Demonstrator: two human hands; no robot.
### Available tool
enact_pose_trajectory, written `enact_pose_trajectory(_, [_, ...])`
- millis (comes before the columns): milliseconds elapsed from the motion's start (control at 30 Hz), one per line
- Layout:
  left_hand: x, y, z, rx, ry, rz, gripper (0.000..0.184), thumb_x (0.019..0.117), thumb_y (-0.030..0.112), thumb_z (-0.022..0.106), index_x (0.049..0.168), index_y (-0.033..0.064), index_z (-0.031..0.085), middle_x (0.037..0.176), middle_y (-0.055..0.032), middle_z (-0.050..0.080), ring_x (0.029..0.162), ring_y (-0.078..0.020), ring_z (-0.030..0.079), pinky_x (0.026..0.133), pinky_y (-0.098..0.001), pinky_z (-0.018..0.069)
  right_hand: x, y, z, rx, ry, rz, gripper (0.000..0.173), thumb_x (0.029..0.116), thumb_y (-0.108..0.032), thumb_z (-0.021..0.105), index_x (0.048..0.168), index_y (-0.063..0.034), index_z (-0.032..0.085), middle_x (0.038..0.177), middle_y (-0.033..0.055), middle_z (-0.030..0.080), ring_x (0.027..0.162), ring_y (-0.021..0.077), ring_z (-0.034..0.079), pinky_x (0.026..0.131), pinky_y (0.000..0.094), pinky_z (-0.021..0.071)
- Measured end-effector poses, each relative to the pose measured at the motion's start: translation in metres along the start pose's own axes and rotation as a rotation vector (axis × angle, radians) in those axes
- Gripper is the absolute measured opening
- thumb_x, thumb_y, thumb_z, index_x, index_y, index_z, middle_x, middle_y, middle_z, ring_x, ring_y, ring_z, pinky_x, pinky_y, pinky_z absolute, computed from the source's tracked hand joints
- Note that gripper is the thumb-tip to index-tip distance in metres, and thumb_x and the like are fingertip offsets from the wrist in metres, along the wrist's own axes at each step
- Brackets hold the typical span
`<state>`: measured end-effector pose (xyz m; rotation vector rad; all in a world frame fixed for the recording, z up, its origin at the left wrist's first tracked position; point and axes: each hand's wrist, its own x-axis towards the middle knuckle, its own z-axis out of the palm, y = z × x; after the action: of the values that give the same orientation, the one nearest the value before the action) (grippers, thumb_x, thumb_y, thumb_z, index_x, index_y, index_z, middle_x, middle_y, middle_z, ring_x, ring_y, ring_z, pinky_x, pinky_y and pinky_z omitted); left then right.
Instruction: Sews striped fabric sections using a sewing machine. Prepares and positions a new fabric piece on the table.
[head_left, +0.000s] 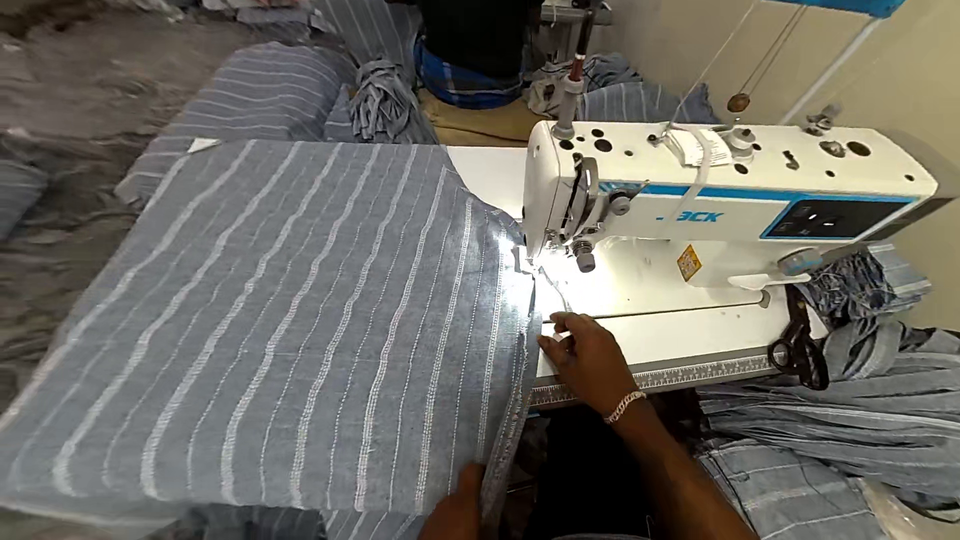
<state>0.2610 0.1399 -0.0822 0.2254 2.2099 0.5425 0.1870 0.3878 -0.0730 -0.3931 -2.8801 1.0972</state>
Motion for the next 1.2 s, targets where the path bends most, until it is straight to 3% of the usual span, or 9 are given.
enact_pose_trajectory(133, [-0.004,-0.028,0.023,-0.166,0.274,0.077,0.046,0.0913,0.009,0.063,0.134,-0.0011,0.05,0.102,-0.02,0.071,0.087,-0.0365,0.072,0.076,-0.0567,0.0591,0.006,0.003,0.013,-0.048,0.092,-0.022,0.036,0.1021,-0.031,0.065,0.13,-0.009,0.067,0.108,0.0083,0.069,0.075,0.0191,0.067,0.069,0.0414,0.0591])
enact_pose_trajectory(200, [-0.001,-0.035,0.032,-0.133,0.475,0.109,0.042,0.0894,0.007,0.063,0.13,-0.0014,0.054,0.106,-0.019,0.07,0.089,-0.0343,0.072,0.076,-0.0546,0.06,0.006,0.014,0.016,-0.034,0.149,-0.077,0.029,0.1018,-0.028,0.066,0.124,-0.0097,0.071,0.101,0.0061,0.069,0.074,0.0165,0.066,0.068,0.0385,0.0592])
enact_pose_trajectory(333, [0.007,-0.06,0.026,-0.008,0.635,0.146,0.032,0.0944,0.013,0.062,0.125,0.0019,0.064,0.1,-0.0159,0.072,0.082,-0.0327,0.072,0.072,-0.0544,0.0604,0.001,0.025,0.018,-0.005,0.168,-0.13,0.027,0.101,-0.028,0.066,0.121,-0.0113,0.073,0.096,0.0027,0.069,0.075,0.0119,0.066,0.07,0.0335,0.059])
enact_pose_trajectory(467, [0.008,-0.073,-0.008,0.112,0.62,0.108,0.029,0.1002,0.017,0.061,0.125,0.0033,0.066,0.092,-0.0173,0.073,0.078,-0.037,0.073,0.071,-0.0599,0.059,-0.006,0.024,0.013,-0.029,0.125,-0.225,0.029,0.1022,-0.022,0.064,0.125,-0.0044,0.069,0.101,0.0117,0.072,0.081,0.0215,0.069,0.075,0.0441,0.0597])
enact_pose_trajectory(600, [0.007,-0.076,-0.054,0.237,0.499,-0.072,0.031,0.1053,0.018,0.055,0.133,0.0057,0.06,0.103,-0.0223,0.071,0.092,-0.0442,0.072,0.077,-0.0642,0.0566,-0.01,0.026,0.016,-0.072,0.068,-0.269,0.038,0.1043,-0.029,0.059,0.13,-0.0013,0.066,0.11,0.0185,0.072,0.094,0.0276,0.071,0.086,0.0486,0.0578])
enact_pose_trajectory(733, [0.012,-0.071,-0.07,0.219,0.525,-0.061,0.042,0.0925,0.006,0.063,0.134,0.0021,0.058,0.122,-0.0243,0.064,0.108,-0.0438,0.067,0.083,-0.0615,0.0559,-0.013,0.037,0.026,-0.118,0.088,-0.344,0.041,0.1048,-0.032,0.058,0.132,-0.0014,0.063,0.115,0.024,0.067,0.097,0.0341,0.069,0.086,0.0526,0.0559])
enact_pose_trajectory(867, [0.015,-0.083,-0.057,0.177,0.603,0.07,0.043,0.106,0.04,0.051,0.134,0.0071,0.055,0.11,-0.0156,0.068,0.086,-0.0332,0.072,0.069,-0.0528,0.0594,-0.009,0.052,0.033,-0.123,0.135,-0.344,0.042,0.1056,-0.036,0.056,0.133,-0.004,0.063,0.116,0.0235,0.066,0.097,0.0327,0.068,0.086,0.0514,0.0558])
enact_pose_trajectory(1100, [0.005,-0.079,-0.07,0.223,0.656,0.028,0.032,0.1111,0.032,0.039,0.125,0.0108,0.058,0.085,-0.011,0.069,0.077,-0.0332,0.071,0.062,-0.0518,0.0566,-0.008,0.055,0.034,-0.121,0.146,-0.32,0.042,0.1056,-0.037,0.056,0.132,-0.006,0.063,0.113,0.0208,0.067,0.094,0.0284,0.068,0.082,0.0471,0.056])
enact_pose_trajectory(1200, [0.008,-0.077,-0.083,0.263,0.792,0.069,0.03,0.1114,0.028,0.038,0.122,0.0095,0.059,0.093,-0.0123,0.067,0.078,-0.033,0.071,0.061,-0.0499,0.0565,-0.009,0.05,0.032,-0.107,0.136,-0.306,0.043,0.1054,-0.037,0.056,0.132,-0.0046,0.063,0.114,0.0212,0.067,0.094,0.0285,0.067,0.083,0.0472,0.055])
